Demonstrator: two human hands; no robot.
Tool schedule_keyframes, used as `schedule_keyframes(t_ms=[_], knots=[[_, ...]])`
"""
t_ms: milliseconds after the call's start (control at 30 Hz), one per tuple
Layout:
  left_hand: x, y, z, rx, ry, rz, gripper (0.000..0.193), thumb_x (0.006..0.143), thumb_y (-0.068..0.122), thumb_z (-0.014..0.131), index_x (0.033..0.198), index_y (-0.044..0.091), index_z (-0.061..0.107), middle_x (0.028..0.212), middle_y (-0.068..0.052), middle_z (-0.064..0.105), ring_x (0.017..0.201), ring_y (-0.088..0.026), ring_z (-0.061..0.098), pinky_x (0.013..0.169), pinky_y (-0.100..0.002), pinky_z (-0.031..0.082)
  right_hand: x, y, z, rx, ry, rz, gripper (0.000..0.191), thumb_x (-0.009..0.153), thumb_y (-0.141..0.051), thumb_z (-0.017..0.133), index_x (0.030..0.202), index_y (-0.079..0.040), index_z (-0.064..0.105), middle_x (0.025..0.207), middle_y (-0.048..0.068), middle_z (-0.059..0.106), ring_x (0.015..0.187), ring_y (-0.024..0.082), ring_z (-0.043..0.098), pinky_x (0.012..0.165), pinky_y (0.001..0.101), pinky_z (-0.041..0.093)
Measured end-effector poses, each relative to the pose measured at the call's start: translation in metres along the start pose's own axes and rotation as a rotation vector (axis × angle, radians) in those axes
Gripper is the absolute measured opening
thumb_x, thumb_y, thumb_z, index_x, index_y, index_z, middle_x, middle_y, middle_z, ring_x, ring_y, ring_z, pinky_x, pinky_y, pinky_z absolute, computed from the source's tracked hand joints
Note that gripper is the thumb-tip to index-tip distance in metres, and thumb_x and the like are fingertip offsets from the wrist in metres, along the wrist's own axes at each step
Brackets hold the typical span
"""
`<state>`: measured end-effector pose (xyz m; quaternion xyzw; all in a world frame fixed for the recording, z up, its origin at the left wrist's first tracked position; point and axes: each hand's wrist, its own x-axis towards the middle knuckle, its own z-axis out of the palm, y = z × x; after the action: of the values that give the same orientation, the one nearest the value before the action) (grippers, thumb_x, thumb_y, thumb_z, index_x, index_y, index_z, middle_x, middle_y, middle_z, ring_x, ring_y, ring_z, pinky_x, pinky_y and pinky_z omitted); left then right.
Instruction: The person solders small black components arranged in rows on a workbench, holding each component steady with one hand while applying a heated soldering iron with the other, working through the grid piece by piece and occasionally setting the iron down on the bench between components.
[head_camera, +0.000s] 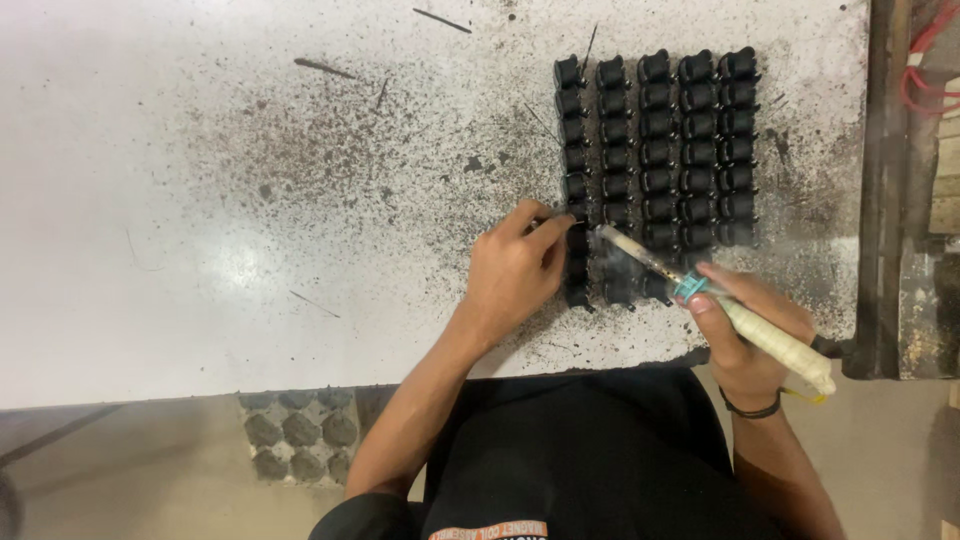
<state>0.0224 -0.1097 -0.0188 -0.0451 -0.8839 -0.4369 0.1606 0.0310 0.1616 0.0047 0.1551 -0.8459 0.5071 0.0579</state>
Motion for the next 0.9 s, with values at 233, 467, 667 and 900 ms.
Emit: schedule_keyframes(t_ms=[233,467,667,900], knots=[[0.001,-0.002,0.01,0.018,-0.026,0.049,0.016,0.084,0.002,0.073,0.1,0.004,0.076,0.097,-0.01,0.069,0.08,-0.028,0.071,0.07,-0.04,0.059,0.007,-0.01,0.005,-0.019,-0.013,0.016,0.026,0.099,-0.009,0.076,0.119,0.007,0.072,0.095,0.017,0.075,0.079,0.015,0.073,0.068,0.0211,0.055],[-0.002,-0.01,0.026,0.083,-0.087,0.081,0.019,0.084,-0.001,0.072,0.103,0.002,0.076,0.098,-0.014,0.068,0.08,-0.026,0.071,0.062,-0.035,0.058,0.023,-0.037,0.008,-0.212,-0.121,-0.142,0.027,0.095,-0.009,0.08,0.117,0.005,0.073,0.095,0.017,0.076,0.075,0.018,0.074,0.061,0.0215,0.056],[0.0,-0.007,0.025,0.034,-0.033,0.074,0.017,0.083,0.002,0.074,0.1,0.003,0.075,0.096,-0.011,0.068,0.079,-0.026,0.071,0.065,-0.037,0.06,0.029,-0.044,0.011,-0.285,-0.142,-0.22,0.027,0.093,-0.009,0.081,0.116,0.004,0.074,0.095,0.018,0.076,0.075,0.02,0.075,0.058,0.022,0.056],[-0.015,0.01,-0.002,-0.022,0.162,-0.037,0.017,0.086,0.0,0.071,0.104,0.003,0.074,0.098,-0.01,0.067,0.073,-0.026,0.07,0.062,-0.038,0.058,0.008,-0.026,-0.009,0.007,-0.015,0.059,0.023,0.104,-0.013,0.075,0.119,0.004,0.072,0.096,0.015,0.076,0.081,0.017,0.076,0.069,0.0219,0.06]])
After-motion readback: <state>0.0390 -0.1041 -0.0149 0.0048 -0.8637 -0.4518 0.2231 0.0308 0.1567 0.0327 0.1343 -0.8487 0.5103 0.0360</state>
